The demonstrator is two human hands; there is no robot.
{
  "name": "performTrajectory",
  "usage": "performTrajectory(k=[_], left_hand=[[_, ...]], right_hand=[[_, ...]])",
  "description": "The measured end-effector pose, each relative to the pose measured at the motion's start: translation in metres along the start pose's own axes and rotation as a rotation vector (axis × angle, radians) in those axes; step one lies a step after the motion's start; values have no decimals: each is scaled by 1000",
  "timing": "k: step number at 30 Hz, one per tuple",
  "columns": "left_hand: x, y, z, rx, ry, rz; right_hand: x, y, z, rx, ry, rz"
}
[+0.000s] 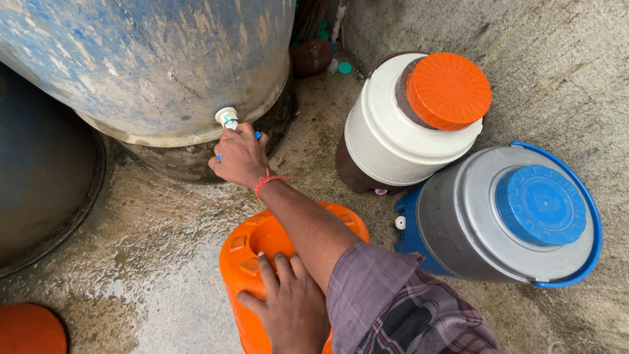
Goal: The person carries an insulated water cooler to a tap, opens its lid, removes the inner tray and rinses it, then holds the cooler under the tap to fill it with water and reassembles the lid and tray.
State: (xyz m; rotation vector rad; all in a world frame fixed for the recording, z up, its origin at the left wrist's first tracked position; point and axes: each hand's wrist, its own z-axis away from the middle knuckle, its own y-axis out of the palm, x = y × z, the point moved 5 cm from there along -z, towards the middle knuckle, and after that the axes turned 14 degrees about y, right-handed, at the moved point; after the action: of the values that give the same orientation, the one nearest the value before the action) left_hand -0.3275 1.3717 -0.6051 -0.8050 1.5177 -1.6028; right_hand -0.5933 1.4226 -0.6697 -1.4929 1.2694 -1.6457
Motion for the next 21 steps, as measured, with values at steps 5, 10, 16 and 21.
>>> performTrajectory(k=[5,10,16,21], left_hand=[[2,5,-2,-23,-10,48],[4,6,-3,-75,-16,68],[8,10,-6,-59,-15,82],[13,9,-7,-102,-7,59]], right_hand=[[-2,3,-3,44,-27,-6],[-3,2,-4,93,-58,-7],[-5,-1,-2,125,-65,-12],[-5,-2,-2,103,-102,-21]])
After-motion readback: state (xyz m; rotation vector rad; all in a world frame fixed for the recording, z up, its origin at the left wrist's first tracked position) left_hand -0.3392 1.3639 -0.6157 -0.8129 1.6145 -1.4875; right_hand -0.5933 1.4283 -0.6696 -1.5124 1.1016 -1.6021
